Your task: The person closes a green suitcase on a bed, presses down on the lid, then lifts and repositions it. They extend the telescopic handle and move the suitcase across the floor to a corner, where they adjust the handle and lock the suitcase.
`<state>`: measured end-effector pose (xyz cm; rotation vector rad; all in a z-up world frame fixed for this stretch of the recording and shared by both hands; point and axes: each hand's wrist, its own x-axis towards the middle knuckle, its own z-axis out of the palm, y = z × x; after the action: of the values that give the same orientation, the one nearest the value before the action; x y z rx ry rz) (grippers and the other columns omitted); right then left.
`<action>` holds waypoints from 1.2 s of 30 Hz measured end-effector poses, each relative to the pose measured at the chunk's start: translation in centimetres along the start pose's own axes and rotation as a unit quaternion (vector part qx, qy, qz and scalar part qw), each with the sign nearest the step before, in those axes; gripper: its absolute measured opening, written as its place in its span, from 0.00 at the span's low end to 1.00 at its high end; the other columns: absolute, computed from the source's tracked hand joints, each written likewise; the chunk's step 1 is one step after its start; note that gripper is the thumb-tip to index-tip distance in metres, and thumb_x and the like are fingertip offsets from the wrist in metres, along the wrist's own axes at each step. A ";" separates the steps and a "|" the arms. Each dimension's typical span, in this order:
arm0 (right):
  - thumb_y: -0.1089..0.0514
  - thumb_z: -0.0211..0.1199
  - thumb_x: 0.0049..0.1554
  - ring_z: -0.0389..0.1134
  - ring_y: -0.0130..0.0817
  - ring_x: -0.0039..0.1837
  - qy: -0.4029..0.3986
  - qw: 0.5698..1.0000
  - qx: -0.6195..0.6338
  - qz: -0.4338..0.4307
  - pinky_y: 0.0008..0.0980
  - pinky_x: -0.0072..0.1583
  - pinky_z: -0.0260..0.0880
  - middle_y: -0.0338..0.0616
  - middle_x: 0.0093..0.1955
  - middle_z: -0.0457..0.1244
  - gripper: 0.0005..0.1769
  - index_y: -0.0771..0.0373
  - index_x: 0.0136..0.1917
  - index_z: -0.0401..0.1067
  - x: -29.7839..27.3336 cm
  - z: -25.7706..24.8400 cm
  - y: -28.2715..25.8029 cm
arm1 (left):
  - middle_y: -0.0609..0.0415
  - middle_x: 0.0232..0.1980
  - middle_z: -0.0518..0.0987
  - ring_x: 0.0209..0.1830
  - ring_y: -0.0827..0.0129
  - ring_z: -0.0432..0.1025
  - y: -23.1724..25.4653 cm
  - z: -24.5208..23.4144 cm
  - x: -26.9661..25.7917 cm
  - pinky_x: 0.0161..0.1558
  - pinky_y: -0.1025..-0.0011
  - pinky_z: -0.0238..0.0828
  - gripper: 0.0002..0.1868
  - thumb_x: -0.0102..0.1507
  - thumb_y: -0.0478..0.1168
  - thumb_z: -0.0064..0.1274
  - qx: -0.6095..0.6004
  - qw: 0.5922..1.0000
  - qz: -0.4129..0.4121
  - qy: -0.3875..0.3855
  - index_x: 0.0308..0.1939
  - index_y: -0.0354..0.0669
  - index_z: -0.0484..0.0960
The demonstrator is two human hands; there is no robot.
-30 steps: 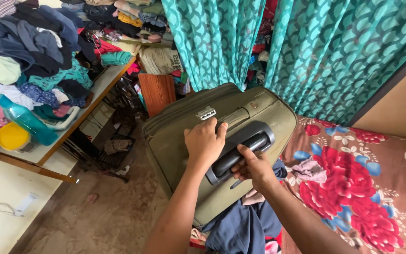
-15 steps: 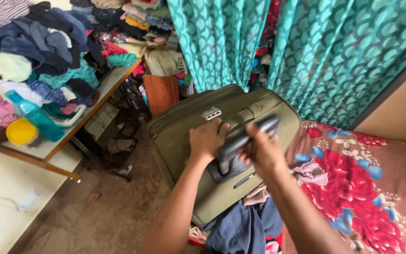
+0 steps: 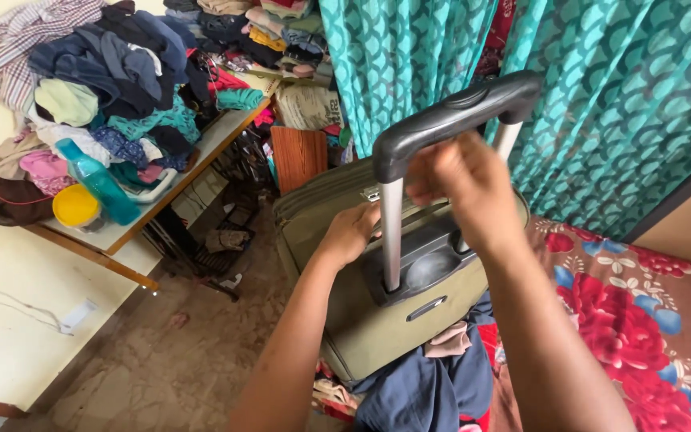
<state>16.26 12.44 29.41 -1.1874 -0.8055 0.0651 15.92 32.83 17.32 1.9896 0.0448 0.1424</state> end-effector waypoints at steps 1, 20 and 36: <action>0.42 0.57 0.65 0.72 0.32 0.47 0.008 0.990 -0.139 -0.012 0.32 0.49 0.75 0.49 0.49 0.69 0.26 0.69 0.59 0.69 -0.4 -0.6 1.4 | 0.43 0.47 0.85 0.50 0.60 0.77 0.2 0.0 0.0 0.55 0.61 0.70 0.28 0.70 0.59 0.36 0.006 1.000 -0.014 0.002 0.53 0.43 0.84; 0.52 0.55 0.65 0.68 0.42 0.50 0.215 0.882 0.305 0.286 0.46 0.59 0.72 0.48 0.44 0.62 0.13 0.64 0.47 0.62 -1.7 -4.2 14.2 | 0.39 0.44 0.84 0.48 0.45 0.79 0.4 2.4 1.8 0.49 0.52 0.74 0.35 0.57 0.62 0.58 0.241 0.965 0.033 0.097 0.58 0.43 0.75; 0.48 0.44 0.71 0.66 0.33 0.46 0.289 0.943 -0.047 0.159 0.33 0.47 0.66 0.47 0.53 0.65 0.22 0.67 0.64 0.66 -5.9 9.1 11.8 | 0.45 0.39 0.85 0.44 0.49 0.80 0.3 -2.7 -3.8 0.52 0.55 0.70 0.26 0.62 0.56 0.56 0.060 0.988 0.057 0.127 0.56 0.45 0.79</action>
<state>10.86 21.91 17.64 -1.3264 -0.0977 -0.0582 11.80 34.74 18.38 2.0850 0.1055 0.4763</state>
